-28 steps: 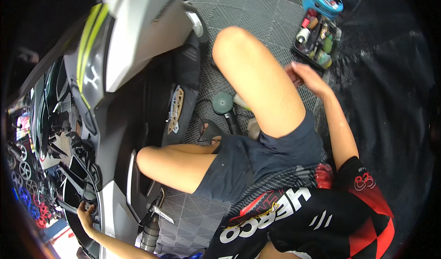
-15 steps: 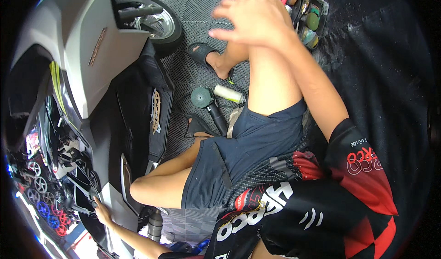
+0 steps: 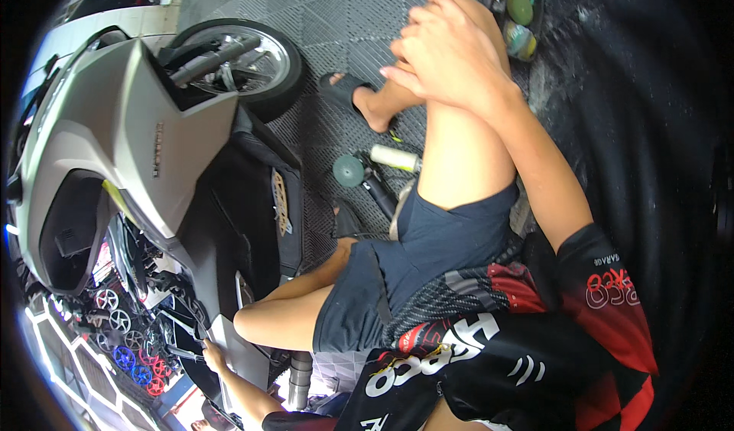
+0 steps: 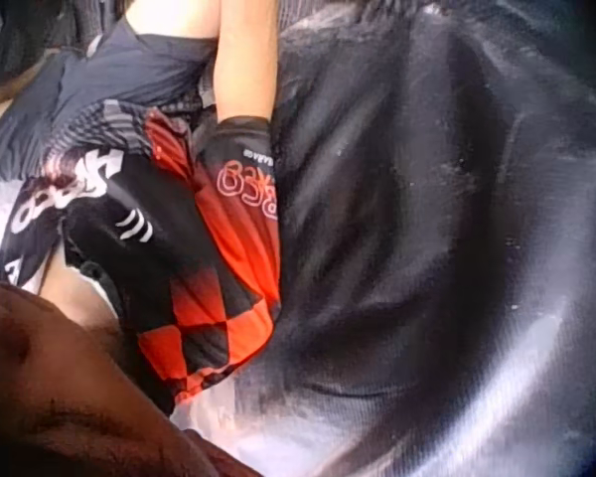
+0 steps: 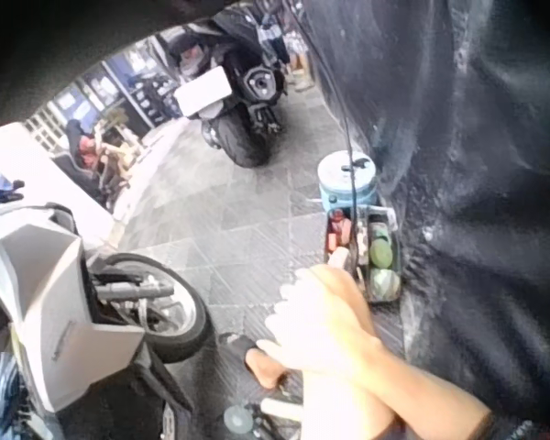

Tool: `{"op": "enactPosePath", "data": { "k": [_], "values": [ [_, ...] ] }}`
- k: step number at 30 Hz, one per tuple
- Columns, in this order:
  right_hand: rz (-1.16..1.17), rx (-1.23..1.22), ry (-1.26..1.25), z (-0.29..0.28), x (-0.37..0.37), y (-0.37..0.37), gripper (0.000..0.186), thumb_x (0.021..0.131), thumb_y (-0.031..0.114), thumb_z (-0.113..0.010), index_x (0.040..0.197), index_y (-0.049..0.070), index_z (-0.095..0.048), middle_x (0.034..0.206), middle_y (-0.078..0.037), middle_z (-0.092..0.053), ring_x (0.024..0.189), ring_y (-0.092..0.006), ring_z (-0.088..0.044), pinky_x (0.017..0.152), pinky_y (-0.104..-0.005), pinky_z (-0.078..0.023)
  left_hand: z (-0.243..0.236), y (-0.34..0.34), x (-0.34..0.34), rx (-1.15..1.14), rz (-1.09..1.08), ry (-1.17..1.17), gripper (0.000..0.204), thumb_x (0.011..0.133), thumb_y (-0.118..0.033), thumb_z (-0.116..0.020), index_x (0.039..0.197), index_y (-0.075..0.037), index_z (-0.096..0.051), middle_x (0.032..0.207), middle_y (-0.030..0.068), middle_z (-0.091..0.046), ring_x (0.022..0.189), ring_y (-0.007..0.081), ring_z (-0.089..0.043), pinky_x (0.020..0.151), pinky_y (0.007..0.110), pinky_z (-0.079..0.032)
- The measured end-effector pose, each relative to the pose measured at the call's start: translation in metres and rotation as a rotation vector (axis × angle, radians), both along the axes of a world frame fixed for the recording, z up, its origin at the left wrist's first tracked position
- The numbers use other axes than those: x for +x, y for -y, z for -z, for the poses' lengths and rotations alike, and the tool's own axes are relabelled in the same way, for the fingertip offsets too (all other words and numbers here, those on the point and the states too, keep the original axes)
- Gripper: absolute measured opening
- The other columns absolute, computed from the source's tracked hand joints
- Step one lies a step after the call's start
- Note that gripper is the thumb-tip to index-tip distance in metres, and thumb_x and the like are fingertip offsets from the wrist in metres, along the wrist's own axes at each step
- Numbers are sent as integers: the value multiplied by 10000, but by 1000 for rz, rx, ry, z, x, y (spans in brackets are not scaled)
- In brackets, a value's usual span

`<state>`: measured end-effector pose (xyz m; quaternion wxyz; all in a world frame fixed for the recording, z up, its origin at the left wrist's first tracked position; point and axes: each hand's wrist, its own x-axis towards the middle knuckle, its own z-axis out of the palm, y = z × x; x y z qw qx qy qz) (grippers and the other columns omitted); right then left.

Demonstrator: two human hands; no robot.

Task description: The person sits on the floor and uses a power polisher to buff the side panel of a white scooter. They apply masking tape to protect adjacent areas, apply a liquid compound, and continue polishing the surface.

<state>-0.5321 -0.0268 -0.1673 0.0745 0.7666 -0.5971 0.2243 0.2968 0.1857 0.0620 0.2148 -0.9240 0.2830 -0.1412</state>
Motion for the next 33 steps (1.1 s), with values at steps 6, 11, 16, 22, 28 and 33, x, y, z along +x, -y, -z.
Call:
{"op": "enactPosePath", "data": {
  "k": [6, 11, 16, 22, 28, 33],
  "values": [
    [-79, -22, 194, -6, 7, 12, 370, 872, 418, -705, 758, 68, -736, 847, -105, -698, 1021, -280, -618, 1157, -500, -342, 8, -9, -1, 154, 72, 130, 433, 1044, -423, -379, 1196, -130, -659, 1105, 242, -711, 1024, 455, -694, 866, 546, -548],
    [-141, 160, 164, -23, 33, 32, 304, 808, 356, -747, 729, 62, -750, 819, -111, -721, 1002, -290, -627, 1139, -496, -358, 16, -15, -8, 153, 128, 168, 420, 1048, -453, -401, 1149, -156, -680, 1058, 243, -716, 982, 441, -707, 835, 546, -557],
    [-163, 230, 49, -31, 71, 48, 297, 806, 361, -760, 728, 74, -757, 833, -107, -738, 1025, -277, -632, 1136, -494, -364, 18, -10, -18, -52, -1, 148, 658, 1021, -575, -393, 1051, -24, -750, 1059, 269, -726, 1025, 470, -691, 909, 546, -521],
    [-152, 271, -43, -43, 97, 54, 295, 816, 357, -754, 707, 82, -758, 821, -106, -733, 978, -294, -633, 1086, -480, -396, 20, -12, -13, -142, -10, 141, 727, 1003, -625, -436, 953, 29, -750, 997, 281, -725, 989, 456, -693, 910, 540, -518],
    [-75, 304, -90, -45, 96, 55, 301, 820, 343, -756, 742, 54, -785, 770, -149, -718, 982, -328, -642, 1048, -484, -404, 20, -10, -25, -156, -26, 161, 711, 1001, -622, -455, 905, 14, -760, 971, 273, -730, 947, 454, -695, 882, 534, -523],
    [126, 403, -291, -33, 97, 61, 368, 814, 447, -756, 814, 84, -819, 860, -168, -750, 1004, -342, -672, 1064, -499, -409, 19, -3, -40, -250, -21, 204, 673, 993, -572, -510, 791, 19, -758, 885, 280, -725, 880, 448, -700, 850, 525, -529]
  ]
}}
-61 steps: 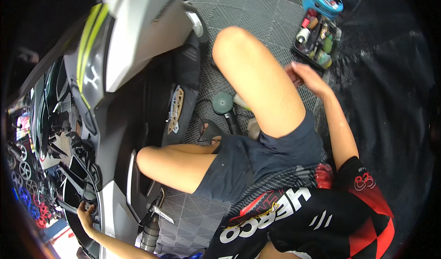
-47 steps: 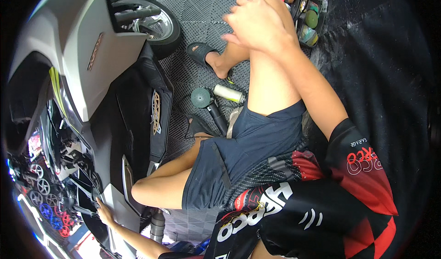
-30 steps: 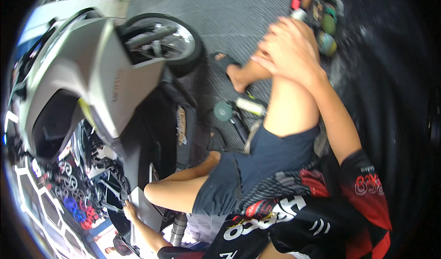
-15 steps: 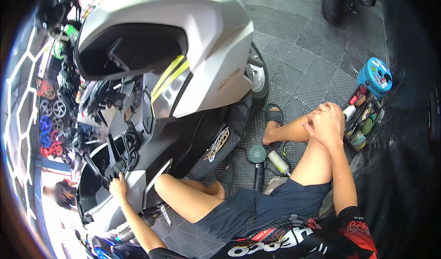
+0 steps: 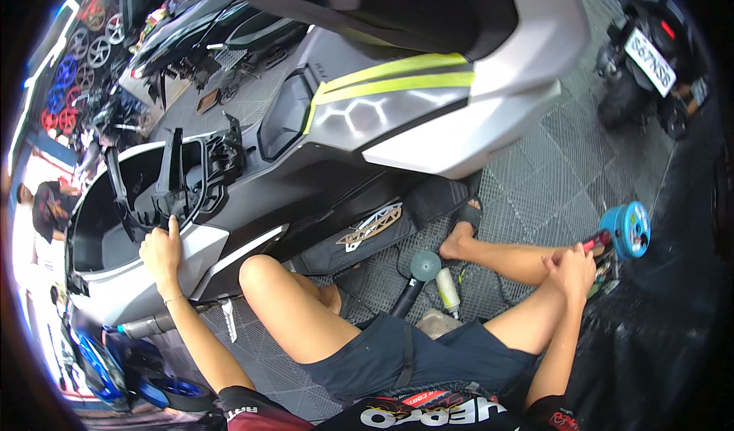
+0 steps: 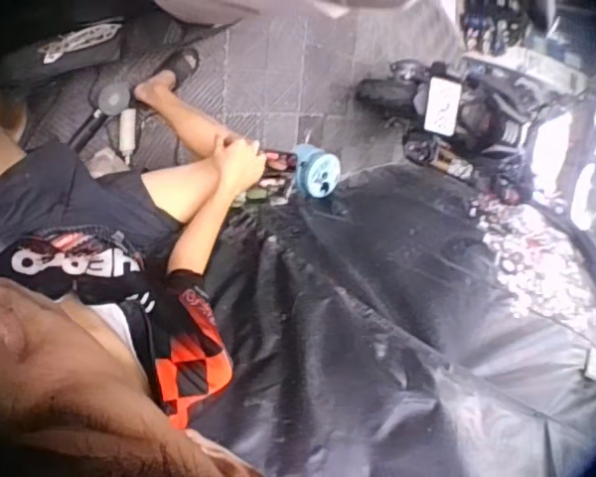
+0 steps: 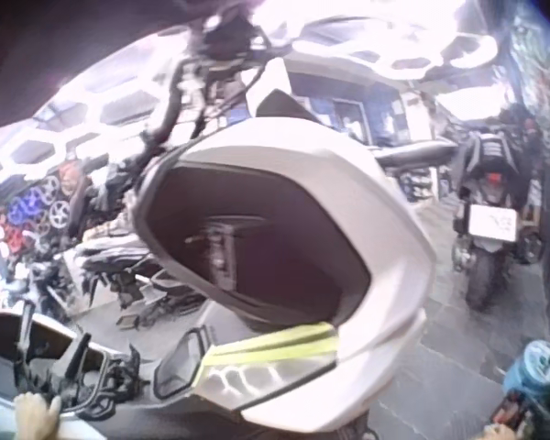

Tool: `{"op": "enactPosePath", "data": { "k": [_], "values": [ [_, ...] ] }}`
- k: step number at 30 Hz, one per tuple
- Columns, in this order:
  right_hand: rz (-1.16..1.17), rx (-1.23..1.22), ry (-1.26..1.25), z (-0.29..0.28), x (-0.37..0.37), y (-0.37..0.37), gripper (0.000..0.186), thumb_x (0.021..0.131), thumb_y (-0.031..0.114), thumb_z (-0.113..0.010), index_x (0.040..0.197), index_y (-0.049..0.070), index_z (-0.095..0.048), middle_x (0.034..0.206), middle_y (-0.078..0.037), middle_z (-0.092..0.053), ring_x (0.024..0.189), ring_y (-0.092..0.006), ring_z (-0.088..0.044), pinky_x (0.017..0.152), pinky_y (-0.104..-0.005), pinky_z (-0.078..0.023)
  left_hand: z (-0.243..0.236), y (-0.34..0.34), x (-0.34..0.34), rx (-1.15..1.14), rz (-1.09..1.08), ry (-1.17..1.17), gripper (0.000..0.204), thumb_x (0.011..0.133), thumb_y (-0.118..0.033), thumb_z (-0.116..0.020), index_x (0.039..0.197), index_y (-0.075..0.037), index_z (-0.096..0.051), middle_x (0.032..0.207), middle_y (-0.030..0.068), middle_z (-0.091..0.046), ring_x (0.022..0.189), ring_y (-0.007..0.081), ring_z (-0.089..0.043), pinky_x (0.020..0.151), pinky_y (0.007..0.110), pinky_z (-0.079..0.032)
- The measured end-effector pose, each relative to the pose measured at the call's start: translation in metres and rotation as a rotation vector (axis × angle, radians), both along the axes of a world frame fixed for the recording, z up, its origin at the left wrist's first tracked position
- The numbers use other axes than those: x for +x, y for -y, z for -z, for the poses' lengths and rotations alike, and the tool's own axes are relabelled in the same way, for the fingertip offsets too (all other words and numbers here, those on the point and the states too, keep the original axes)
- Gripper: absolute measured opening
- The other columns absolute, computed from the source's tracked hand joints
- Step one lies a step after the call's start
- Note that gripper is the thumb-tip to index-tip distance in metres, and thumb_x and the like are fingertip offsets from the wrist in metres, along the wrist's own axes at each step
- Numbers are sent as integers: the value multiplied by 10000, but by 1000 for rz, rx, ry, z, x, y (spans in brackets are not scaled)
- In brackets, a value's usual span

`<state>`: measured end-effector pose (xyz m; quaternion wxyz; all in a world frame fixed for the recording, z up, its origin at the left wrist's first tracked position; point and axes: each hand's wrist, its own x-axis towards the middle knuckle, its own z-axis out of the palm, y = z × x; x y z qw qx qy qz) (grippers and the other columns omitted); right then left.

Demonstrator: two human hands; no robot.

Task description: The person sits on the floor and uses a power polisher to buff the side panel of a white scooter. They apply masking tape to protect adjacent areas, apply a liquid compound, and continue polishing the surface.

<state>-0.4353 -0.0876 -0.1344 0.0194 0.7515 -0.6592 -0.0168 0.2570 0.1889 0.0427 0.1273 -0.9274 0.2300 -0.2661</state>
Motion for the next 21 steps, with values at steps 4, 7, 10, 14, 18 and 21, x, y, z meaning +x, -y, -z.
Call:
{"op": "enactPosePath", "data": {
  "k": [4, 7, 10, 14, 18, 21],
  "values": [
    [-139, 170, -324, 37, 22, 10, 421, 830, 566, -701, 832, 166, -832, 915, -154, -763, 1001, -319, -695, 983, -534, -450, 2, 2, -4, -49, 27, 32, 659, 985, -547, -545, 729, 28, -741, 807, 265, -711, 795, 445, -694, 787, 539, -520],
    [-218, 446, -197, 67, 55, 2, 466, 876, 585, -654, 911, 152, -823, 908, -133, -774, 961, -298, -719, 1082, -567, -345, 6, 2, -4, -115, 48, 60, 622, 973, -513, -577, 693, 16, -746, 756, 243, -702, 751, 426, -679, 765, 525, -511],
    [-549, 779, -130, 63, 94, -19, 457, 952, 541, -623, 1088, 135, -780, 993, -142, -773, 957, -312, -738, 1056, -614, -415, 10, 3, -5, -201, 112, 128, 575, 957, -477, -609, 668, -3, -757, 710, 223, -691, 717, 404, -660, 750, 503, -502],
    [-743, 1057, 547, -7, 156, -34, 341, 962, 371, -692, 1100, 62, -738, 1004, -148, -760, 975, -327, -726, 823, -380, -576, 14, 4, -6, -253, 122, 154, 527, 939, -443, -637, 667, -11, -765, 678, 209, -683, 701, 383, -647, 762, 480, -497],
    [-1135, 97, 692, -121, 220, -29, 237, 870, 221, -763, 1032, 49, -745, 1174, -89, -732, 1042, -276, -718, 833, -396, -552, 14, 5, -6, -270, 127, 159, 516, 934, -423, -650, 659, 1, -754, 660, 198, -674, 677, 369, -632, 757, 462, -494],
    [-1154, -338, 504, -187, 263, -12, 373, 869, 284, -747, 1161, 53, -723, 1308, -122, -674, 1275, -310, -608, 1018, -482, -460, 12, 6, -8, -278, 139, 147, 523, 948, -406, -659, 631, 5, -718, 659, 189, -665, 679, 365, -620, 752, 461, -482]
  ]
}}
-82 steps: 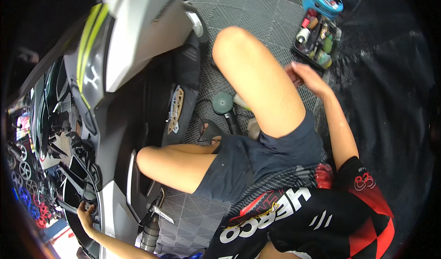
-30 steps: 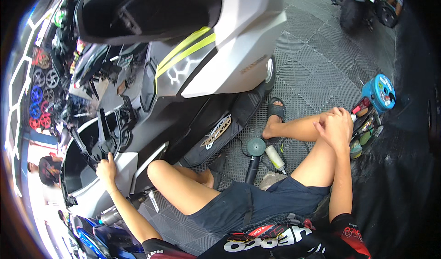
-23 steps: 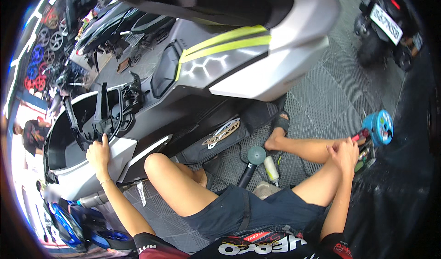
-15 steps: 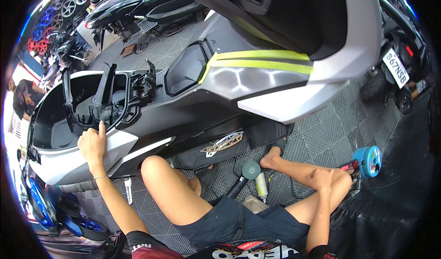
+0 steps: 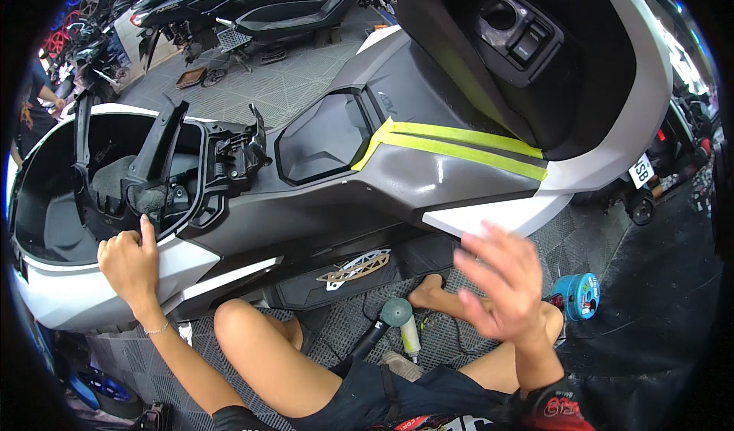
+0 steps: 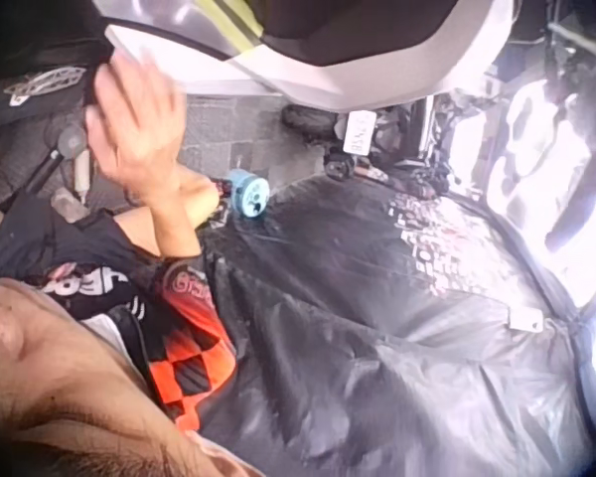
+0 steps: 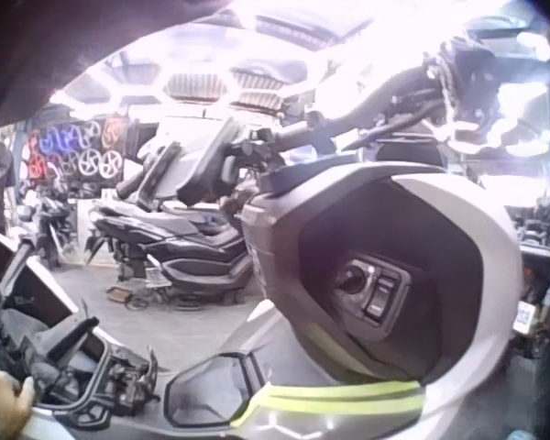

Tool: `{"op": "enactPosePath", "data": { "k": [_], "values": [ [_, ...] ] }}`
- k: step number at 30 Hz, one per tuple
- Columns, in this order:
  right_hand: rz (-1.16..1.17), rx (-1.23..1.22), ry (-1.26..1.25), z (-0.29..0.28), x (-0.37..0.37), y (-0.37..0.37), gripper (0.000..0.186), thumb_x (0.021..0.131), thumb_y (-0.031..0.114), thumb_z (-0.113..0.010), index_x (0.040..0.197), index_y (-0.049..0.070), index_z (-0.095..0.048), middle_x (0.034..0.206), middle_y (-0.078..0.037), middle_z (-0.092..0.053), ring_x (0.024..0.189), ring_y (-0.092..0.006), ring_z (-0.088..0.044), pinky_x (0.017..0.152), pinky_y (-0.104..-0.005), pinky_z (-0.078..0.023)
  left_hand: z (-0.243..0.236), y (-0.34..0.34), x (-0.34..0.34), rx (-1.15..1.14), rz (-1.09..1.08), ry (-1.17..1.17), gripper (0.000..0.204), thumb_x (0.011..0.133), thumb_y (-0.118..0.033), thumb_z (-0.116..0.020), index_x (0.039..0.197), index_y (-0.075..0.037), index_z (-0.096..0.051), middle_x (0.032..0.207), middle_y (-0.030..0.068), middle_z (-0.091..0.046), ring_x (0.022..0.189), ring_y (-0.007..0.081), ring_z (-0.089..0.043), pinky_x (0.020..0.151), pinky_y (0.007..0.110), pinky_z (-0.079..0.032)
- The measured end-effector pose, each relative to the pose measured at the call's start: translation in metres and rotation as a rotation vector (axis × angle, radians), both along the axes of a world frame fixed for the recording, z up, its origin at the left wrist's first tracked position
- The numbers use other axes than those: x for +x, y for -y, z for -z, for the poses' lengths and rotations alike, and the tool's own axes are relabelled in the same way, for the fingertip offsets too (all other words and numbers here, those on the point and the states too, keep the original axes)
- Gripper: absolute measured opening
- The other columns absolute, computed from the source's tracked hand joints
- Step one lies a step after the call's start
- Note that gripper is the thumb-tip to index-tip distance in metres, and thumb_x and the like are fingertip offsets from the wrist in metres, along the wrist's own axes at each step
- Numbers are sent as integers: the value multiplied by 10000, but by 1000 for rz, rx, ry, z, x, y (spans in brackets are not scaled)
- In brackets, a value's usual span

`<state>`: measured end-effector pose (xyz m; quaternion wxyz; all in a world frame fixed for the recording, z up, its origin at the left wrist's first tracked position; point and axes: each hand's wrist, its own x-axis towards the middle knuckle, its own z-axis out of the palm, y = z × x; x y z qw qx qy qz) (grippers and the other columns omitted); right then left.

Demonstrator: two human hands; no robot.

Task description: The person sits on the floor and uses a power polisher to buff the side panel of a white scooter. They apply masking tape to protect adjacent areas, apply a liquid compound, and continue polishing the surface.

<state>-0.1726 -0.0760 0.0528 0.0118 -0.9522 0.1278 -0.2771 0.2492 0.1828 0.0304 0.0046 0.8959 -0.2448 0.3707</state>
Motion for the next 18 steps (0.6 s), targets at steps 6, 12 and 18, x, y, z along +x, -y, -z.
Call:
{"op": "enactPosePath", "data": {
  "k": [6, 12, 18],
  "values": [
    [378, -196, -349, 24, 94, 3, 949, 885, 639, -615, 1527, -27, -399, 1622, -219, -349, 1553, -312, -255, 1209, -678, -163, 2, -1, 0, -45, 18, 13, 529, 973, -374, -648, 610, 10, -676, 644, 171, -646, 650, 343, -592, 748, 440, -464],
    [279, -172, -274, 35, 149, 7, 958, 922, 677, -542, 1518, -58, -393, 1618, -226, -355, 1551, -328, -253, 1203, -690, -160, 8, -3, 6, -68, 54, 72, 535, 959, -358, -666, 559, -9, -598, 596, 137, -573, 625, 318, -523, 688, 435, -446],
    [131, -150, -344, 17, 105, 23, 799, 966, 540, -584, 1521, -10, -416, 1597, -155, -429, 1499, -277, -377, 1232, -513, -259, 9, -5, 5, -90, 121, 93, 535, 969, -335, -670, 556, -20, -540, 595, 122, -540, 621, 306, -506, 697, 425, -434]
  ]
}}
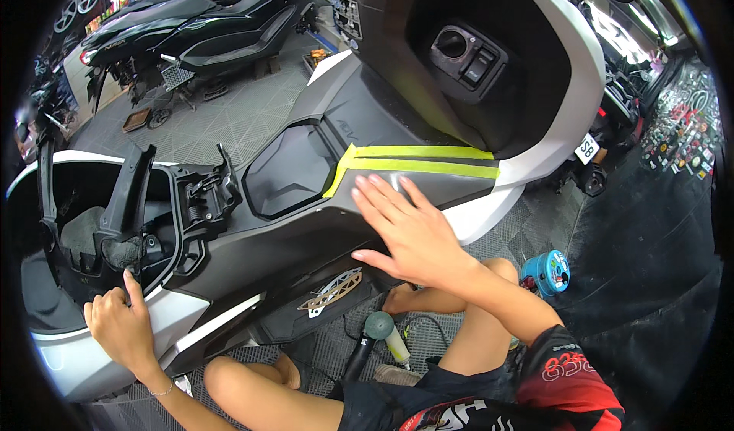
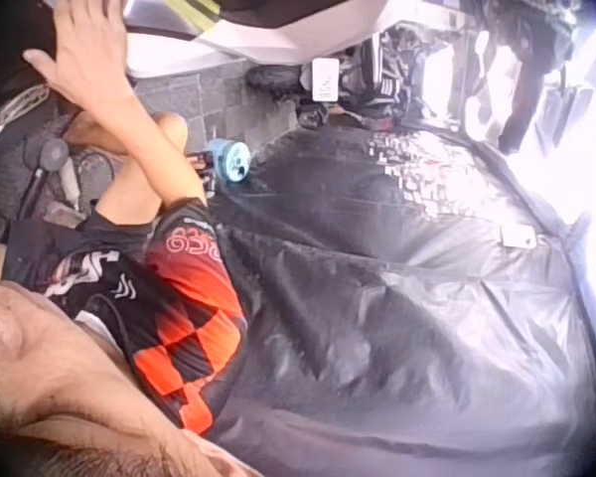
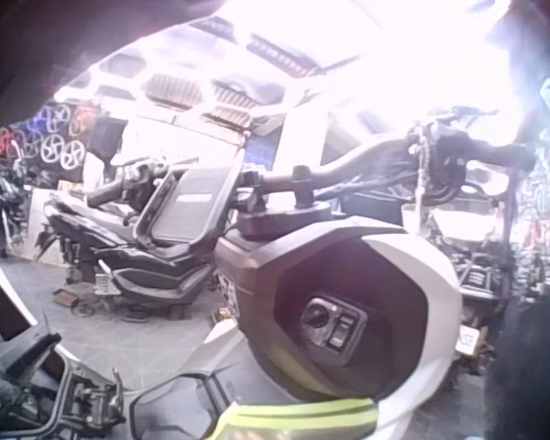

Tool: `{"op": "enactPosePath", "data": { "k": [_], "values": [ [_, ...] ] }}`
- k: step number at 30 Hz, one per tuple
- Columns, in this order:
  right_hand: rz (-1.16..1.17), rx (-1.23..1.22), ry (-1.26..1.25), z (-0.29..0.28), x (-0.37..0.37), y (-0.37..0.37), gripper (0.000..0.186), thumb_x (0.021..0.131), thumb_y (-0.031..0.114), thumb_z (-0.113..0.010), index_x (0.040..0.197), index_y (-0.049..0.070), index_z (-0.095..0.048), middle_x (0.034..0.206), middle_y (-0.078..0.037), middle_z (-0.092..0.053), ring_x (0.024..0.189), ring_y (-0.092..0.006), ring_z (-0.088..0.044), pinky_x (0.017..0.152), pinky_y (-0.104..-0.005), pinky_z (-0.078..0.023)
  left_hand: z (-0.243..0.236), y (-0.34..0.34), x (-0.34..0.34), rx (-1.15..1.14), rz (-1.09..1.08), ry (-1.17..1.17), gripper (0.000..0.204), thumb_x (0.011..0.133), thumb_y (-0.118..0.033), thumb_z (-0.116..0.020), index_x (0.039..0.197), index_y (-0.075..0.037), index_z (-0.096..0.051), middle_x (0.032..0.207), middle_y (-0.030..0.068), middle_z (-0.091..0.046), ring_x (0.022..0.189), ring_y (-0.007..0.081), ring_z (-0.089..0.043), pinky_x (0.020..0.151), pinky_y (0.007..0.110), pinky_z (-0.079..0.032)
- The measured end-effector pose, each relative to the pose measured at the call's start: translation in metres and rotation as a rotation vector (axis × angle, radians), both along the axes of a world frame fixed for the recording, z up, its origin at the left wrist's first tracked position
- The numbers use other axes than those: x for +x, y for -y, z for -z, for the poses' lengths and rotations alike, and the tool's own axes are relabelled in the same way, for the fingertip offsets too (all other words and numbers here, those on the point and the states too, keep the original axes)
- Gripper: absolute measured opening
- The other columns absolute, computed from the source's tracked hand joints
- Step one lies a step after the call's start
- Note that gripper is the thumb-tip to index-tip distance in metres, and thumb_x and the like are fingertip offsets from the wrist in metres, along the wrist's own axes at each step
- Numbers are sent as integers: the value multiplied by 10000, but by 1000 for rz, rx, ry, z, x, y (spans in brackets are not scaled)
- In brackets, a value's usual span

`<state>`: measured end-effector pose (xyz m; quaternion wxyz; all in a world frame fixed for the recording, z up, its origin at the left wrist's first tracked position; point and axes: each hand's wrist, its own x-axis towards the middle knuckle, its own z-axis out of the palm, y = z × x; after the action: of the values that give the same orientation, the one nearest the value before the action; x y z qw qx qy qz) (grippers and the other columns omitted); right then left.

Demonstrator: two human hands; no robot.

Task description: The person sits on the floor and uses a power polisher to buff the side panel of a white scooter. They apply masking tape to protect adjacent areas, apply a liquid compound, and continue polishing the surface.

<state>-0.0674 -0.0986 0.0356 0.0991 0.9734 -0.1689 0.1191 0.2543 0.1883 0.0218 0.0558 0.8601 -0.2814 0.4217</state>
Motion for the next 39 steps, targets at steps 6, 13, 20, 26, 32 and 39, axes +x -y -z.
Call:
{"op": "enactPosePath", "data": {
  "k": [6, 13, 20, 26, 32, 39],
  "values": [
    [184, -31, -14, -20, -68, -5, 682, 954, 468, -639, 1509, 99, -495, 1581, -54, -480, 1478, -231, -417, 1221, -541, -264, 1, -2, 2, 27, 23, 2, 536, 975, -324, -664, 558, -14, -528, 593, 119, -534, 610, 298, -490, 689, 423, -427],
    [387, -93, 50, -14, -73, -15, 735, 920, 460, -679, 1520, 80, -488, 1585, -78, -473, 1487, -273, -409, 1218, -599, -223, 1, -1, 1, 13, 31, -37, 531, 973, -311, -675, 557, -21, -519, 592, 117, -516, 609, 291, -478, 673, 415, -419],
    [363, -96, 106, -4, -55, -16, 833, 844, 476, -767, 1455, -34, -521, 1557, -196, -478, 1457, -350, -443, 1206, -593, -238, -1, 4, -2, 14, -32, -105, 508, 969, -289, -694, 575, -30, -506, 592, 106, -488, 612, 282, -462, 664, 423, -414],
    [169, -259, 163, -19, -34, 6, 522, 802, 378, -799, 1096, -38, -683, 1240, -210, -671, 1144, -389, -638, 957, -491, -494, -3, 0, 5, 35, 40, -58, 458, 884, -243, -753, 575, -79, -456, 597, 88, -446, 609, 291, -465, 641, 419, -370],
    [251, -249, 115, -6, -6, 26, 376, 815, 294, -773, 817, 35, -501, 874, -158, -461, 886, -398, -489, 836, -500, -389, -3, -2, 7, 40, 15, -176, 320, 836, -152, -609, 568, -78, -451, 593, 88, -430, 585, 289, -443, 646, 421, -352],
    [298, -211, 74, 1, -24, 36, 400, 883, 300, -690, 808, 7, -428, 867, -167, -388, 879, -389, -427, 809, -474, -343, -7, 5, 3, 25, -45, -275, 294, 796, -136, -512, 549, -48, -379, 554, 102, -373, 539, 289, -378, 645, 423, -308]
  ]
}}
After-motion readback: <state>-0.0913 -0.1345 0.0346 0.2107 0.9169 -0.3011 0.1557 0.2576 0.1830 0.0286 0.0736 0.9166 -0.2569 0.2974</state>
